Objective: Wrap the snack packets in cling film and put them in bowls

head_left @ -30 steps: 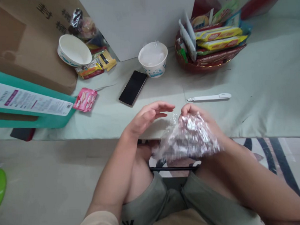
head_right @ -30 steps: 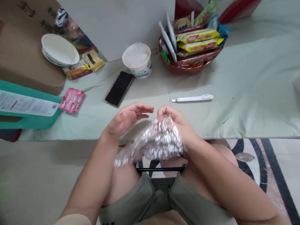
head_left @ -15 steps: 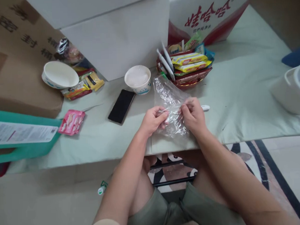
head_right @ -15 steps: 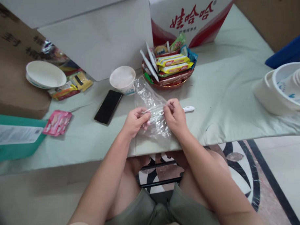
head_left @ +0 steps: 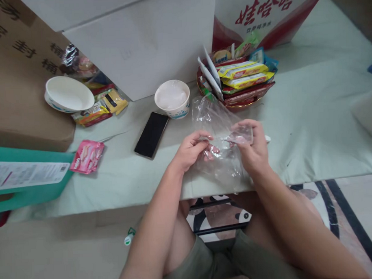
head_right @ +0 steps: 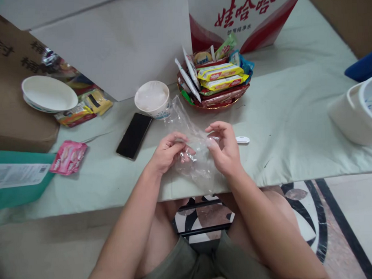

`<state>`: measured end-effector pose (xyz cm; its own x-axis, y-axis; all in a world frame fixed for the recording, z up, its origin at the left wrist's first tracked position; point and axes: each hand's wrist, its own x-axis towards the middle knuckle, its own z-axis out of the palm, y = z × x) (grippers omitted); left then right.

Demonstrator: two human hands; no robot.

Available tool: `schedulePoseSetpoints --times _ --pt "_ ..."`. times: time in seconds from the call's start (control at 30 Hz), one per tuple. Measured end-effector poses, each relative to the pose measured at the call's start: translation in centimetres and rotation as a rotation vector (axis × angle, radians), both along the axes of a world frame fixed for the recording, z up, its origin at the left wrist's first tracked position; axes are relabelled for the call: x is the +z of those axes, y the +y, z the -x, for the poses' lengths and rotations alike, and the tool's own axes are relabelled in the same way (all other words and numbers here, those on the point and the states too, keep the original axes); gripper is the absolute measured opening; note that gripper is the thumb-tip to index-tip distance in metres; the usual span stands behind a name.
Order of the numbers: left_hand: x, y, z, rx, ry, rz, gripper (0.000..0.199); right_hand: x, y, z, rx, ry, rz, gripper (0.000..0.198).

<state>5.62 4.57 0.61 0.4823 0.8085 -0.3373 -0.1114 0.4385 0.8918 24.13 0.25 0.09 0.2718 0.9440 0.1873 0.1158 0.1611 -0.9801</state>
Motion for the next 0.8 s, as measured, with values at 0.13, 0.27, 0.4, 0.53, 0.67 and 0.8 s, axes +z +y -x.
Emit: schedulePoseSetpoints --times 0.13,0.27,0.4,0.53,0.67,0.8 --pt "-0.4 0.1 0.0 0.175 0.004 -0.119 0.025 0.4 0.4 0.4 0.257 0.038 0.365 0.031" --pt "-0.6 -0.2 0.3 0.198 0.034 -0.199 0.025 1.4 0.4 0.2 0.166 -0.061 0.39 0.022" --pt "-0.3 -0.5 0.6 0.118 0.02 -0.191 0.02 1.7 0.3 -0.4 0.137 0.143 0.375 0.032" --pt "0.2 -0.3 0.2 0.19 -0.074 -0.208 0.018 1.3 0.5 -1.1 0.181 0.406 0.409 0.046" --pt "0.5 0.0 -0.4 0.273 -0.098 -0.24 0.005 0.5 1.3 -1.5 0.131 0.422 0.398 0.046" --pt "0.2 0.3 -0.6 0.321 -0.072 -0.309 0.009 0.2 1.6 -1.7 0.022 0.422 0.369 0.03"
